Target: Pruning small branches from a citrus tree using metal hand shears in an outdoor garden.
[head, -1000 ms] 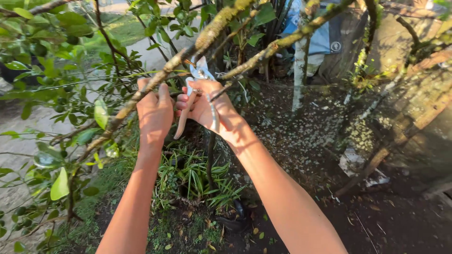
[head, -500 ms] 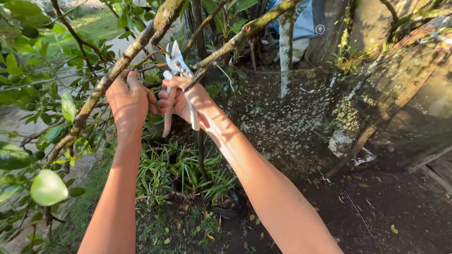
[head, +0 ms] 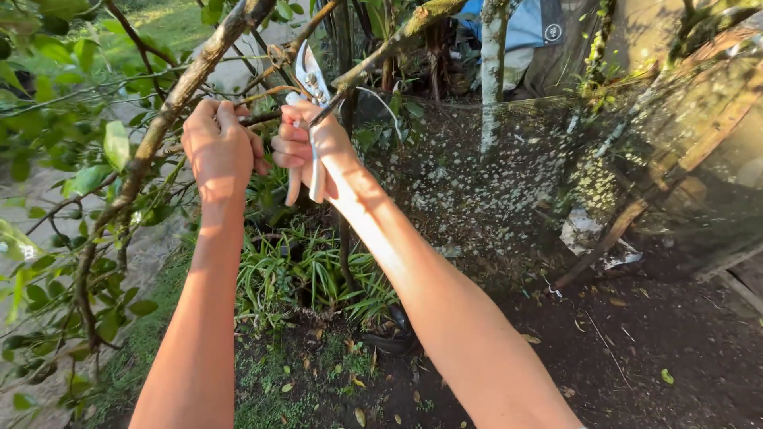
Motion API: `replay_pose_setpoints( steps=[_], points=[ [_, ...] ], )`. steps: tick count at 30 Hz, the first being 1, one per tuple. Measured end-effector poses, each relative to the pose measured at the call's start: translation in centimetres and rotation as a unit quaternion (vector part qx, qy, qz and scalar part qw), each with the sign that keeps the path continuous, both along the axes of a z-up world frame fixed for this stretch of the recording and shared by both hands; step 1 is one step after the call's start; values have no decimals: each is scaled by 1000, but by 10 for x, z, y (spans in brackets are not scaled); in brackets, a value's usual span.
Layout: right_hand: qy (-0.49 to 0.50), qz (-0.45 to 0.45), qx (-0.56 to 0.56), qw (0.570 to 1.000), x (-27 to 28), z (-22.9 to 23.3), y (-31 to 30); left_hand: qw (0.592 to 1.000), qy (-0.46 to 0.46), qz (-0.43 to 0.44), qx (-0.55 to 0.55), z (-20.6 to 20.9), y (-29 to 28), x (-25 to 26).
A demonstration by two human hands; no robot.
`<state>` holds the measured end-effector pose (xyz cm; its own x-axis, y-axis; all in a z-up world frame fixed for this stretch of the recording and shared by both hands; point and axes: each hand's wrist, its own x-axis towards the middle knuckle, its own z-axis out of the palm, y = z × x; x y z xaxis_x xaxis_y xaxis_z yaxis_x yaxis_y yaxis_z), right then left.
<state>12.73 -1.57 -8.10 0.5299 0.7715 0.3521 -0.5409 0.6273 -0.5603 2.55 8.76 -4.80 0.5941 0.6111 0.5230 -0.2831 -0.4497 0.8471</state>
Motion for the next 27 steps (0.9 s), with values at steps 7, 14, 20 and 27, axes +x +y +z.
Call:
replay_pose_setpoints(
  steps=[7, 14, 20, 27],
  points=[
    [-39, 15, -21, 999, -18, 7, -30, 998, -13, 28, 58, -2, -5, -1],
    [-113, -20, -89, 989, -33, 9, -77, 994, -54, -87, 34, -2, -28, -14],
    [-144, -65, -160, 974, -44, -8, -125, 985, -52, -158, 47, -9, -64, -32],
    [-118, -150, -236, 953, -47, -20, -190, 976, 12, -215, 26, -28, -104, -35]
  ],
)
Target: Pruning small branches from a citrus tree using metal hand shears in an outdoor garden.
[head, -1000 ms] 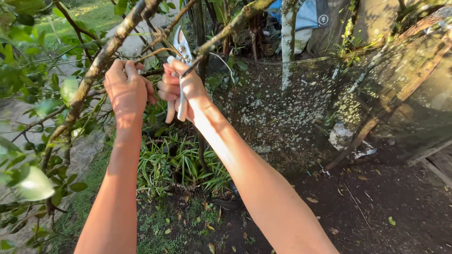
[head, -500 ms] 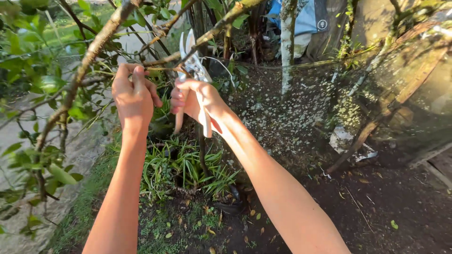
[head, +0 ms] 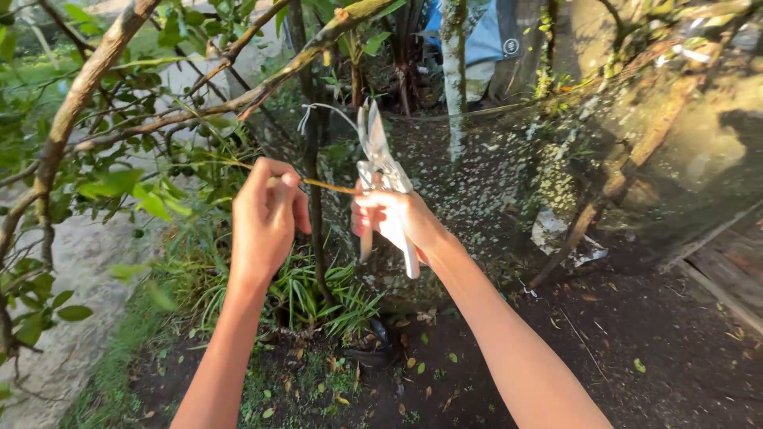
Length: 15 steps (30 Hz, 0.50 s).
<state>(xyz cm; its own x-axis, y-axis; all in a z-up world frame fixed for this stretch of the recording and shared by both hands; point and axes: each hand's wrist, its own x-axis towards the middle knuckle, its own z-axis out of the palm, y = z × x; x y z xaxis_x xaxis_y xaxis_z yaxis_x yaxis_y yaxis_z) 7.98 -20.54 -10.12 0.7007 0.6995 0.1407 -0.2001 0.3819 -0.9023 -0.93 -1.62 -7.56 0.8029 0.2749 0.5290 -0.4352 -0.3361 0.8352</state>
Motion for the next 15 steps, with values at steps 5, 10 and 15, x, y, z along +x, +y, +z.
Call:
replay_pose_setpoints(
  steps=[5, 10, 15],
  points=[
    [-37, -31, -29, 998, -9, 7, -46, 999, 19, -25, 24, 1, -36, 7],
    [-52, -20, 5, 998, -18, 2, -100, 995, 30, -91, 8, -6, -74, 17],
    [-59, -95, -26, 993, -31, -10, -147, 976, 9, -215, 39, -13, -120, 21]
  ],
)
